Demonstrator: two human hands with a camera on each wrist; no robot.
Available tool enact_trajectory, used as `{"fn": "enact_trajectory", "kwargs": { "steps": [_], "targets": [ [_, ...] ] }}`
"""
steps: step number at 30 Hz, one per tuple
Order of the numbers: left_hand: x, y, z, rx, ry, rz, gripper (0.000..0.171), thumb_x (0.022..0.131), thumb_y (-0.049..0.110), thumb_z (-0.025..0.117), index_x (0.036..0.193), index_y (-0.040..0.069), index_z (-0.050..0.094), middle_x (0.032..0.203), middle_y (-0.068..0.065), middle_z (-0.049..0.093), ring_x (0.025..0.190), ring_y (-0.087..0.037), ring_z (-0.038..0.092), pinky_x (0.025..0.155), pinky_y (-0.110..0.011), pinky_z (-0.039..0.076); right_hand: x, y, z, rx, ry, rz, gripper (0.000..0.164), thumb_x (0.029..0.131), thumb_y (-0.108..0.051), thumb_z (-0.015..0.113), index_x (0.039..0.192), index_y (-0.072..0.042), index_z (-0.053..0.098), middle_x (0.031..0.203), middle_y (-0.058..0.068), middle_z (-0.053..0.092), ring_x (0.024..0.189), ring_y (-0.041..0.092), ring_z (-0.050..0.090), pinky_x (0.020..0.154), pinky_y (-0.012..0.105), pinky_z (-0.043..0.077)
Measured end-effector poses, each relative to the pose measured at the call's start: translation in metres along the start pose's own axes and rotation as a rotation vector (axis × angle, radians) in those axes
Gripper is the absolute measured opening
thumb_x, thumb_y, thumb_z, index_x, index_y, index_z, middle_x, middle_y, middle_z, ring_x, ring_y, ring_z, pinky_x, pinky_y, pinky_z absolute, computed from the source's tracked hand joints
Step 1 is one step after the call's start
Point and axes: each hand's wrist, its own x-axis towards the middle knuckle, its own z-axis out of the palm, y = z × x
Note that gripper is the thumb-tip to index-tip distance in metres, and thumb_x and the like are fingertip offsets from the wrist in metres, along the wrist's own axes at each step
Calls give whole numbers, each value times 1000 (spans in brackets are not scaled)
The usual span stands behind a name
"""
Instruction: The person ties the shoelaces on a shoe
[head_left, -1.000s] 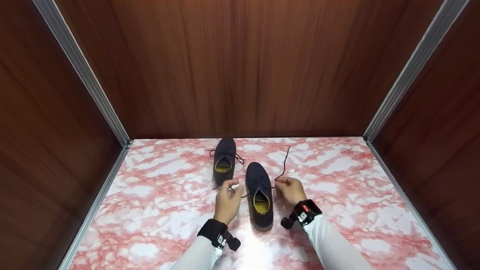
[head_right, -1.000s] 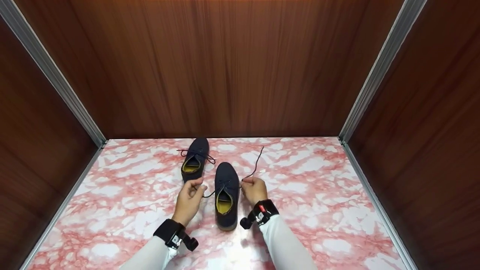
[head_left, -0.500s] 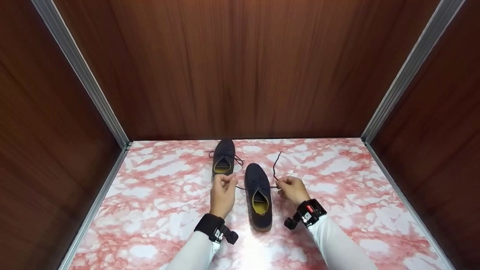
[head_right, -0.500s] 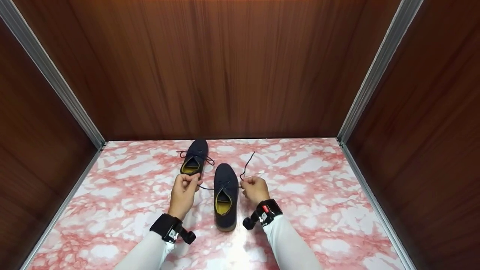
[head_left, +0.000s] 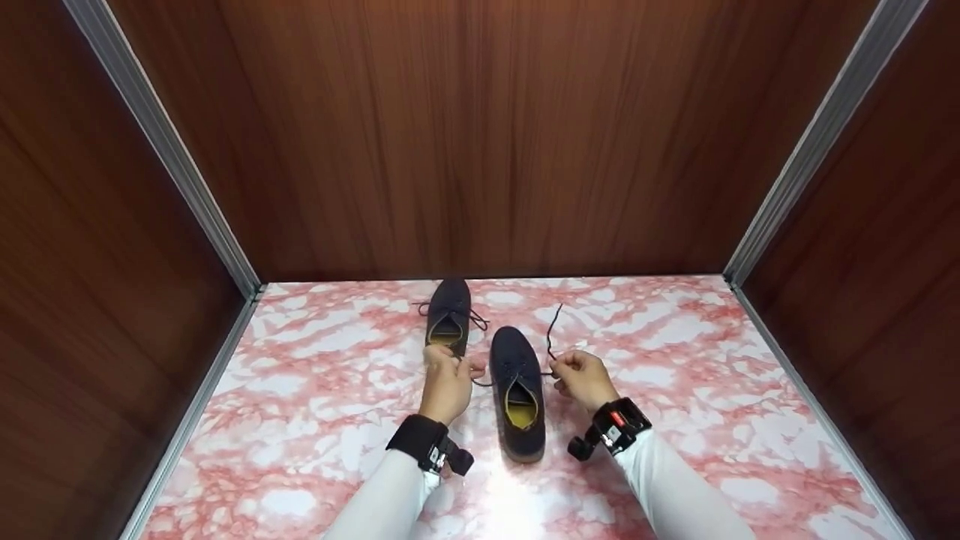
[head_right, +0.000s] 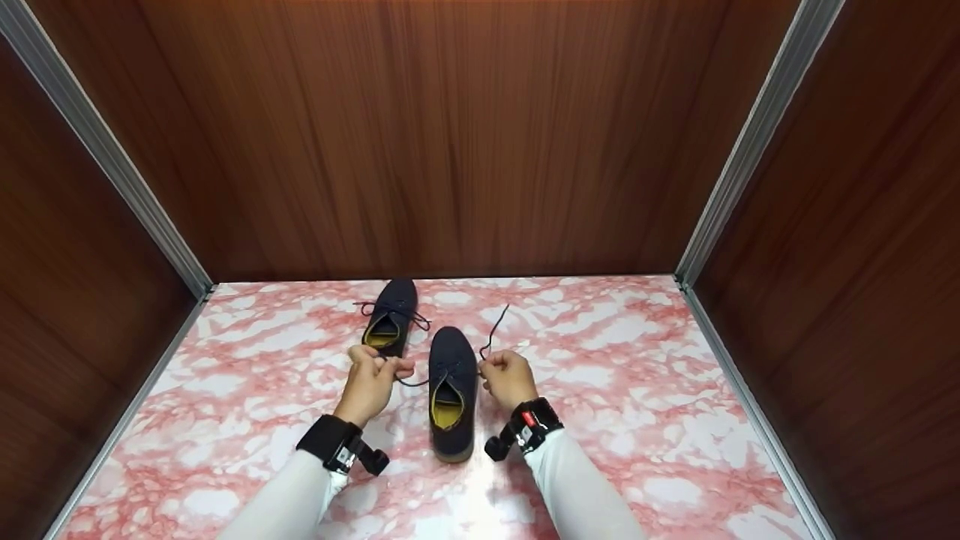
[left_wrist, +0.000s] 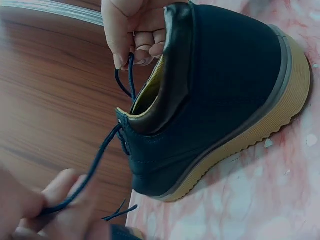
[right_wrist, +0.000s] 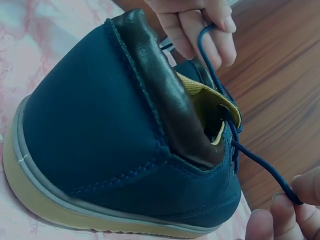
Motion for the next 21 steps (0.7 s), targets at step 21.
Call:
{"fn": "enact_trajectory", "kwargs": {
  "steps": [21],
  "targets": [
    [5, 14, -6, 189, -62, -8, 20, 107, 22, 54, 107, 3, 60, 90, -6, 82, 87, -22, 80, 84, -41, 57, 2, -17, -2, 106, 37, -44, 15, 100, -10, 62, 98, 5, 65, 72, -2, 56, 60, 9, 56, 59, 21, 52]
  ]
}}
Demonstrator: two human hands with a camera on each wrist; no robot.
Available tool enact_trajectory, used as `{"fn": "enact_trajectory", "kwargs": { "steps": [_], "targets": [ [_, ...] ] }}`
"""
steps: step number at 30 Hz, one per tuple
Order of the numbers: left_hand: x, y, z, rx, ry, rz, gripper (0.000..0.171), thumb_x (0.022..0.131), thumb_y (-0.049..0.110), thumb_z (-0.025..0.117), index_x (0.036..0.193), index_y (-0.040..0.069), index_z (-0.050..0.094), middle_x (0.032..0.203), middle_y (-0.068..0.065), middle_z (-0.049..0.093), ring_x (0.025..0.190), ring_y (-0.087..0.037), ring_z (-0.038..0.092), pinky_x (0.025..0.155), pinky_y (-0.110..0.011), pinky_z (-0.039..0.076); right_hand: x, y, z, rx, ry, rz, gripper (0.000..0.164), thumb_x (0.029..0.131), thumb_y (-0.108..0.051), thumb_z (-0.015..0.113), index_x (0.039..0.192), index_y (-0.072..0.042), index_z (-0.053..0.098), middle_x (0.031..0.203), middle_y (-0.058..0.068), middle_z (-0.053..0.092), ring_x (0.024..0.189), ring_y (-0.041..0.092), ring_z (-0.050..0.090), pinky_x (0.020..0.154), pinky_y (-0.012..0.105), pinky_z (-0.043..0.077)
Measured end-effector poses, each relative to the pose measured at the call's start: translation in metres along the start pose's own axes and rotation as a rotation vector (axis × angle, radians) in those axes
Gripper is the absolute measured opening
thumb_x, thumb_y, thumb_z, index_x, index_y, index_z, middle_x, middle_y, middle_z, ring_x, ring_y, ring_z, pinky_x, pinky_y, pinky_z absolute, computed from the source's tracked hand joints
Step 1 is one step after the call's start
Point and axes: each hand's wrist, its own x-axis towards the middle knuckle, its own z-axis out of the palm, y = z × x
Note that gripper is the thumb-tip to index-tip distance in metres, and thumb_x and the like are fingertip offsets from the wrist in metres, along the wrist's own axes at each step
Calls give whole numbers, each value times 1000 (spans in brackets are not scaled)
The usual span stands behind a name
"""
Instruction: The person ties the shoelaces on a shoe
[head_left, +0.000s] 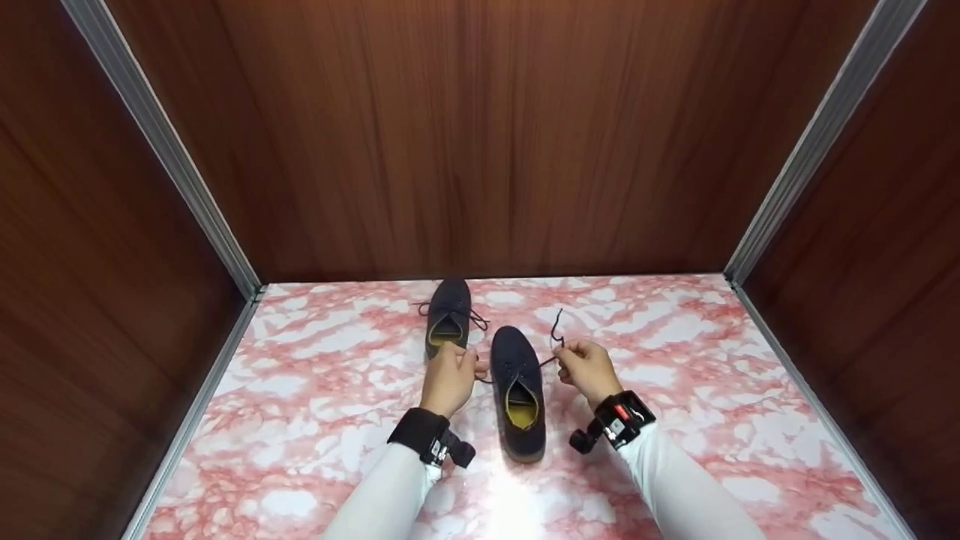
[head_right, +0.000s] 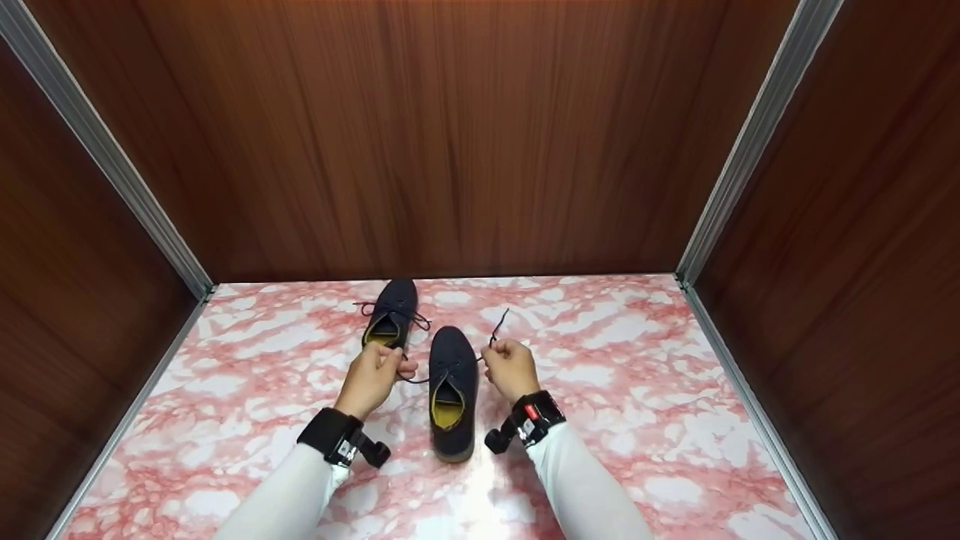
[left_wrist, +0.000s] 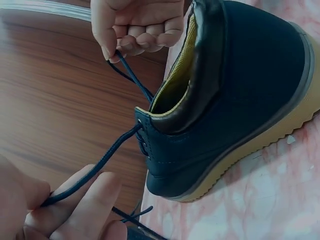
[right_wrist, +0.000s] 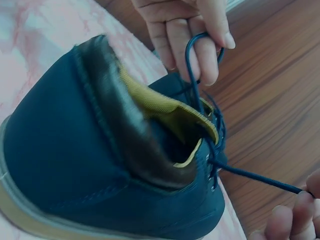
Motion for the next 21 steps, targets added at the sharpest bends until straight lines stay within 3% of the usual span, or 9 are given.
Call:
{"fn": "enact_trajectory", "kwargs": {
  "steps": [5, 13, 17, 21],
  "targets": [
    [4, 4, -1, -11, 25, -16, 20, 106, 26, 56, 96, 10, 63, 90, -4, 82, 85, -21, 76, 72, -33, 50, 1, -7, -2, 106, 6, -9, 16, 101, -10, 62, 89, 1, 62, 68, -2, 53, 59, 10, 53, 58, 23, 51],
    [15, 18, -2, -57, 162, 22, 14, 102, 23, 63, 95, 13, 71, 91, -6, 80, 78, -16, 67, 75, -34, 51, 7, -17, -12, 240, 42, -22, 22, 107, -13, 54, 90, -4, 65, 68, -2, 53, 60, 8, 54, 57, 22, 50],
    [22, 27, 3, -81, 137, 83, 14, 103, 18, 62, 103, 8, 71, 97, -8, 81, 86, -19, 72, 80, -35, 56, 8, -20, -14, 218, 57, -45, 22, 108, -14, 54, 92, -4, 66, 69, -2, 54, 61, 8, 54, 57, 22, 51],
    [31, 41, 16, -115, 60, 139, 15, 103, 14, 62, 110, 4, 70, 102, -8, 80, 92, -22, 74, 85, -36, 59, 8, -21, -16, 181, 77, -70, 20, 107, -15, 57, 92, -5, 66, 68, -2, 54, 62, 11, 54, 59, 24, 53]
  ]
}}
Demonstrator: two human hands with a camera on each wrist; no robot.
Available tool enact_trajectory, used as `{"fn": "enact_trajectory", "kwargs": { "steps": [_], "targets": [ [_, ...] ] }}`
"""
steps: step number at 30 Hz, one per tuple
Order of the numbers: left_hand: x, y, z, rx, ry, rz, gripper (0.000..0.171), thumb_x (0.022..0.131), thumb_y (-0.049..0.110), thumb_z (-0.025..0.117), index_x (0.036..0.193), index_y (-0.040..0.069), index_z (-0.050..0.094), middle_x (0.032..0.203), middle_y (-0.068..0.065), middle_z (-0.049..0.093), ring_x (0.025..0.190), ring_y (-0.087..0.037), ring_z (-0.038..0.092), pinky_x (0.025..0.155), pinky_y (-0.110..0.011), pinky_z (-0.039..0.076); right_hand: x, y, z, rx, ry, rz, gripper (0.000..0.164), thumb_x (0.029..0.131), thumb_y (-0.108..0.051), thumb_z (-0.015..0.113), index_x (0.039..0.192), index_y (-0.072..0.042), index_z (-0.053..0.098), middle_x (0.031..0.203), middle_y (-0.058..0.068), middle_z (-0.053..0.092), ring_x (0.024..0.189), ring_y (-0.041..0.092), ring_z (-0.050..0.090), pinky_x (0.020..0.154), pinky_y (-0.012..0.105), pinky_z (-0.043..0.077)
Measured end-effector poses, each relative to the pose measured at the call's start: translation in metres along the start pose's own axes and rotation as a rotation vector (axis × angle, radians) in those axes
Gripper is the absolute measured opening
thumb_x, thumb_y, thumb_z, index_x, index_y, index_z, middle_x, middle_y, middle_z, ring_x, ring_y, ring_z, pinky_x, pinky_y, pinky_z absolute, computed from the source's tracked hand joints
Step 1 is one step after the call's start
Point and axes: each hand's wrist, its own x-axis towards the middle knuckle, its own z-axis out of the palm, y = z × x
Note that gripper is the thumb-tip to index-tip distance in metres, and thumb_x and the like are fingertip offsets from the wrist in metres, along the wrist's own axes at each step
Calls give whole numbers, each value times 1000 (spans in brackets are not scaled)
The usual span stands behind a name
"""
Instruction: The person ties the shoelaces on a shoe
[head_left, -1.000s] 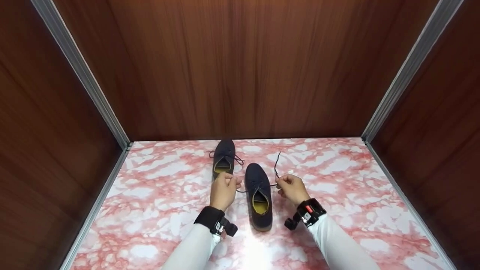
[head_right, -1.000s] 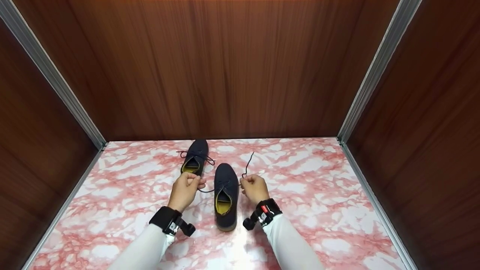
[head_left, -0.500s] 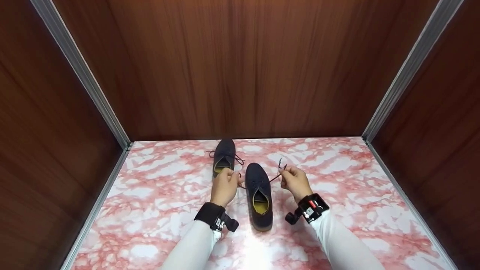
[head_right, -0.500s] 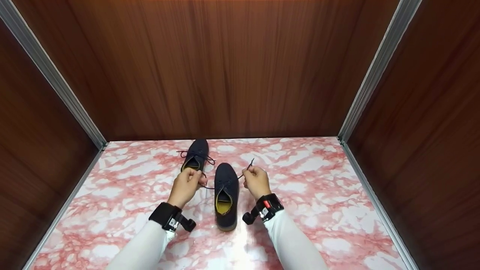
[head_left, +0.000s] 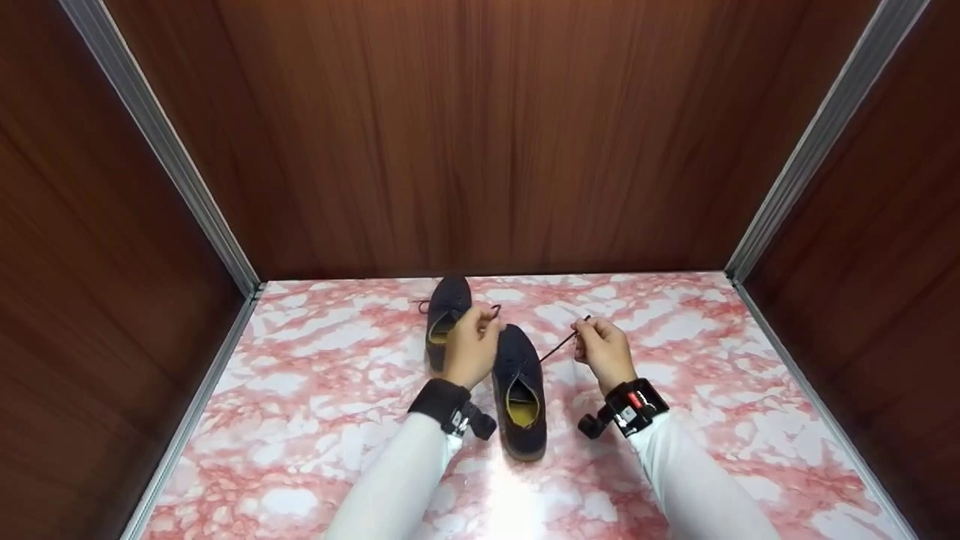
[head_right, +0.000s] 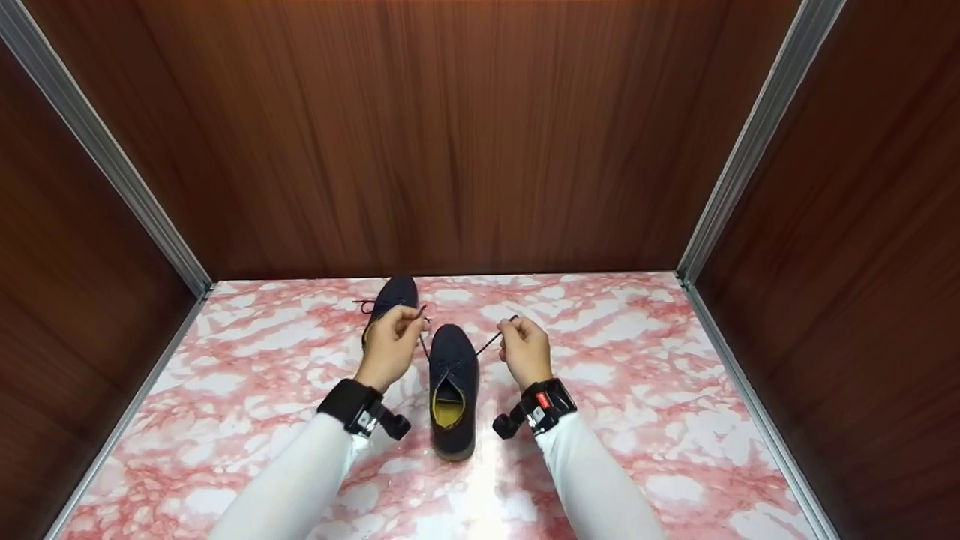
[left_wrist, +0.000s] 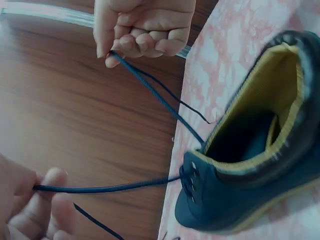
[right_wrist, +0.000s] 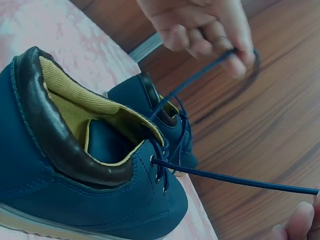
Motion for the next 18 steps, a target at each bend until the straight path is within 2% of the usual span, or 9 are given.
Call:
{"fn": "enact_trajectory", "kwargs": {
  "steps": [4, 8, 11, 14, 18],
  "targets": [
    [6, 12, 18, 7, -126, 62, 13, 102, 13, 64, 112, 7, 71, 100, -5, 80, 87, -13, 71, 84, -29, 56, 1, 0, 0, -32, 16, -29, 20, 105, -15, 59, 90, -3, 64, 67, -2, 54, 62, 11, 55, 60, 23, 53],
    [7, 8, 28, 70, -236, 131, 9, 99, 13, 69, 106, 10, 73, 92, -4, 76, 80, -8, 65, 79, -25, 53, 2, 2, 1, -46, 20, -47, 21, 105, -16, 59, 89, -4, 63, 67, -2, 54, 62, 12, 54, 60, 23, 53],
    [6, -3, 28, 197, -237, 87, 4, 96, 17, 72, 98, 13, 73, 86, 0, 73, 79, -10, 63, 80, -29, 51, 3, 3, 0, -58, 11, -54, 21, 105, -15, 59, 88, -2, 63, 66, -2, 54, 61, 14, 55, 60, 25, 53],
    [4, -15, 24, 312, -215, -21, 5, 94, 21, 73, 94, 16, 72, 87, 4, 75, 86, -14, 68, 88, -38, 48, 3, 3, 0, -81, -2, -56, 22, 104, -14, 60, 87, -1, 62, 66, -2, 54, 59, 14, 54, 60, 26, 52],
    [4, -25, 18, 363, -198, -98, 10, 95, 24, 74, 91, 15, 73, 83, 5, 80, 88, -20, 75, 91, -45, 51, 4, 2, -1, -102, -20, -47, 20, 103, -13, 61, 86, -4, 63, 67, -2, 54, 58, 11, 53, 59, 24, 51]
  ]
}}
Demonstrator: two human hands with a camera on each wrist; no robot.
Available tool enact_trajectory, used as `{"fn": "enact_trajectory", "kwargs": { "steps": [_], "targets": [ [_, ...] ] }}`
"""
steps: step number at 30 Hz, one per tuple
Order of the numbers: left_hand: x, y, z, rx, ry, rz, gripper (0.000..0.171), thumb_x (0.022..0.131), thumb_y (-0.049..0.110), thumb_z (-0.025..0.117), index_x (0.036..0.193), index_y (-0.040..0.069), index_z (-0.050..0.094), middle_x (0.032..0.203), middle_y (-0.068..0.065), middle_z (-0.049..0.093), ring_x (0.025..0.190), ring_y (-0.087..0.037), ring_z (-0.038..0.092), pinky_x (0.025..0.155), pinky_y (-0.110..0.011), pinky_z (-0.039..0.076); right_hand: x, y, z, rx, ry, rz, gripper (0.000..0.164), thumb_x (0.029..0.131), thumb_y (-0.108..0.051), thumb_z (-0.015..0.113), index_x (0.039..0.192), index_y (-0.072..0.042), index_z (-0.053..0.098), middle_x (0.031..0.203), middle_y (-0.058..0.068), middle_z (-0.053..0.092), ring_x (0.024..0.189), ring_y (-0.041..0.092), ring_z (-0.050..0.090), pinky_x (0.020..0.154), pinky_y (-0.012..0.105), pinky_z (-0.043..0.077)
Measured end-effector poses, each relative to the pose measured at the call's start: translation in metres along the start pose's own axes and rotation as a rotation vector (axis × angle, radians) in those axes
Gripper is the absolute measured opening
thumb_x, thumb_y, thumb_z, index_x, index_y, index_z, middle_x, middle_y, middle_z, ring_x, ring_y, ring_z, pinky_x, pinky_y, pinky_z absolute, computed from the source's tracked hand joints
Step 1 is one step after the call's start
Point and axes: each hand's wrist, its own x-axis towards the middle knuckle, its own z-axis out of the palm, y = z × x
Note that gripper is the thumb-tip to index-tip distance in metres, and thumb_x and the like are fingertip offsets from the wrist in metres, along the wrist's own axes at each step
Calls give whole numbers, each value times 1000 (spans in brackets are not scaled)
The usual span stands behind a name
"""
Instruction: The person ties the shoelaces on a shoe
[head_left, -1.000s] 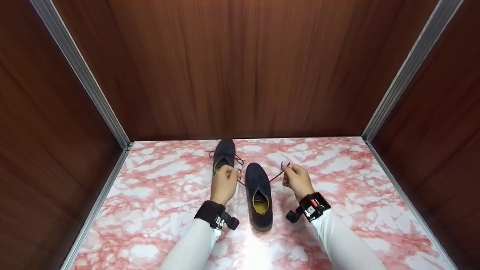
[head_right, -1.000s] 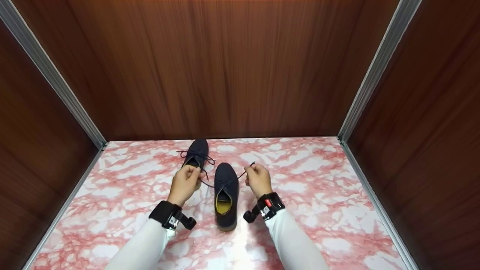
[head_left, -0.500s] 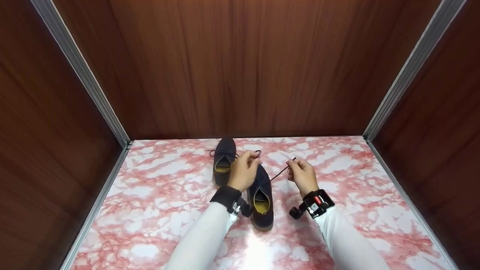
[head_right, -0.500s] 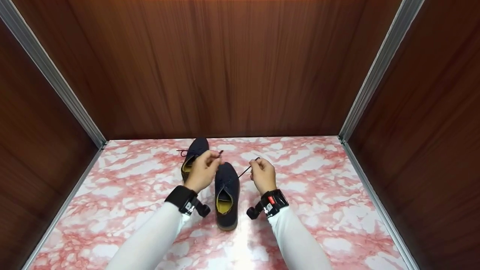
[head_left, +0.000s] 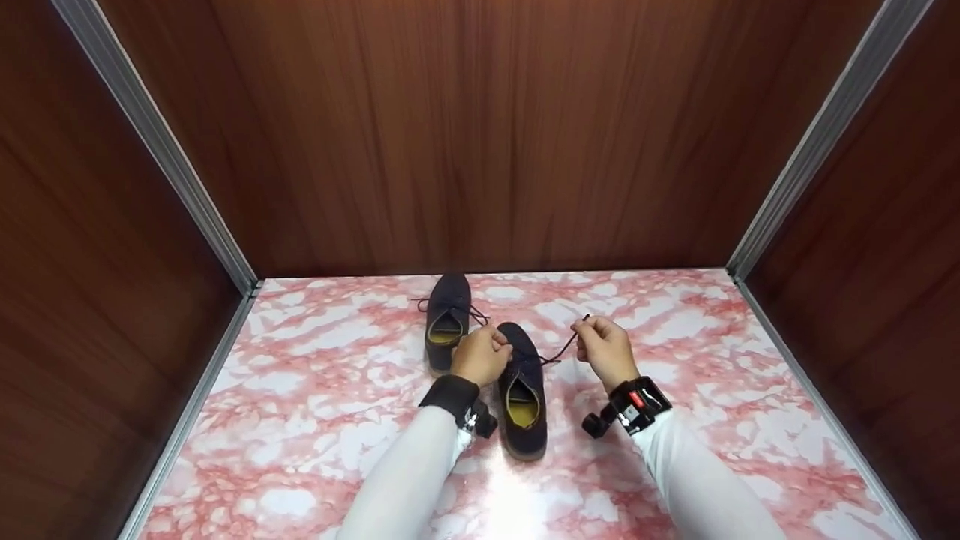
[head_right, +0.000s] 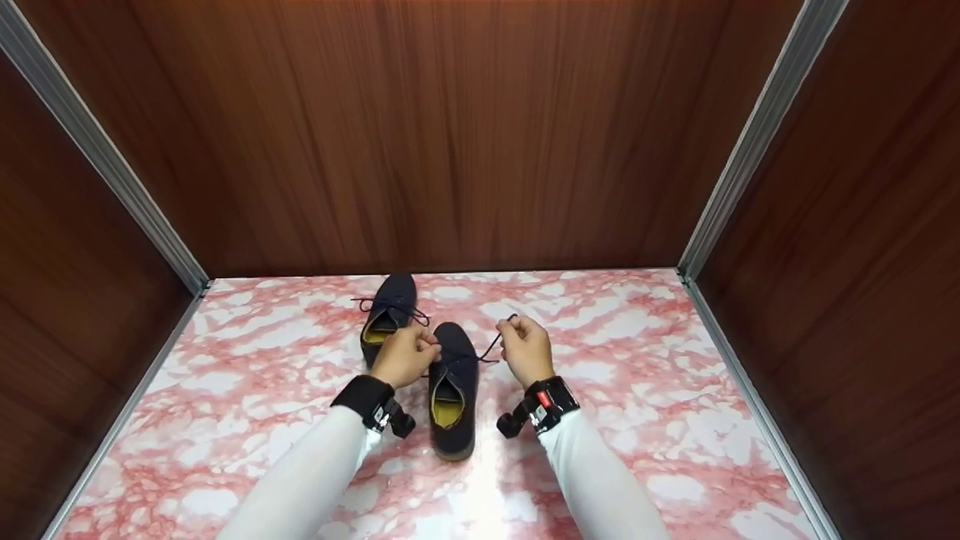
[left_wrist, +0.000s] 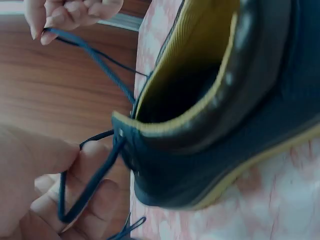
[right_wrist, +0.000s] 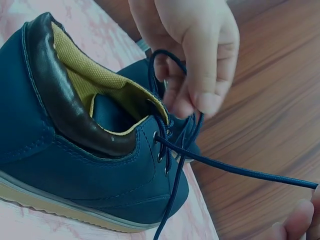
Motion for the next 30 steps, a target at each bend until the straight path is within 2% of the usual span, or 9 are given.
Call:
{"fn": "enact_trajectory", "kwargs": {
  "steps": [4, 8, 11, 14, 16, 18, 22, 25, 30],
  "targets": [
    [1, -9, -6, -7, -47, -25, 23, 96, 29, 74, 82, 10, 72, 72, 0, 79, 71, -16, 73, 73, -34, 53, 2, -2, 1, -45, -32, 3, 17, 103, -13, 62, 89, -5, 67, 67, -3, 55, 57, 9, 53, 58, 21, 50],
    [0, -17, -8, -164, -150, 7, 21, 100, 24, 69, 88, 7, 70, 79, -7, 79, 68, -8, 69, 66, -22, 47, 5, -8, 5, -154, -70, -28, 16, 102, -16, 64, 93, -3, 70, 66, -6, 56, 57, 9, 54, 57, 21, 49],
    [0, -21, -6, -313, -238, 56, 17, 97, 19, 72, 103, 4, 69, 84, -9, 76, 72, -5, 66, 67, -18, 46, 7, -19, 15, -278, -115, -111, 16, 101, -17, 67, 94, -2, 72, 68, -6, 59, 60, 9, 56, 59, 21, 49],
    [-1, -20, -3, -339, -280, 90, 33, 89, 25, 80, 113, 4, 69, 82, -1, 68, 73, -6, 60, 67, -19, 46, 8, -35, 31, -412, -199, -236, 15, 100, -18, 70, 98, -5, 76, 73, -4, 64, 63, 8, 57, 60, 20, 48],
    [-1, -17, 0, -286, -264, 104, 42, 83, 33, 85, 113, 8, 71, 81, 5, 63, 74, -7, 57, 68, -21, 46, 8, -45, 43, -464, -270, -311, 14, 99, -19, 72, 101, -6, 79, 77, -2, 67, 67, 8, 57, 63, 20, 47],
    [-1, -13, 4, -210, -229, 115, 41, 80, 42, 86, 105, 12, 74, 79, 6, 63, 76, -9, 59, 72, -26, 46, 8, -53, 52, -495, -334, -358, 14, 98, -18, 72, 103, -7, 80, 79, 1, 69, 69, 7, 56, 65, 21, 45],
    [-2, -8, 12, -125, -159, 115, 27, 86, 45, 80, 92, 18, 78, 83, 5, 73, 84, -13, 67, 79, -34, 50, 8, -56, 58, -511, -388, -368, 16, 98, -17, 72, 107, -6, 80, 88, 5, 75, 74, 6, 57, 71, 21, 45],
    [-3, -8, 13, -142, -138, 89, 21, 92, 37, 76, 85, 17, 76, 81, 5, 71, 81, -12, 66, 76, -32, 51, 12, -50, 49, -520, -361, -332, 20, 100, -19, 70, 112, -5, 79, 90, 8, 75, 75, 6, 57, 70, 21, 46],
    [-3, -13, 9, -260, -151, 64, 27, 98, 29, 71, 79, 10, 68, 72, 7, 60, 68, -7, 55, 66, -22, 44, 25, -29, 23, -546, -268, -280, 23, 102, -23, 68, 110, -5, 78, 81, 4, 69, 73, 7, 57, 68, 23, 47]
  ]
}}
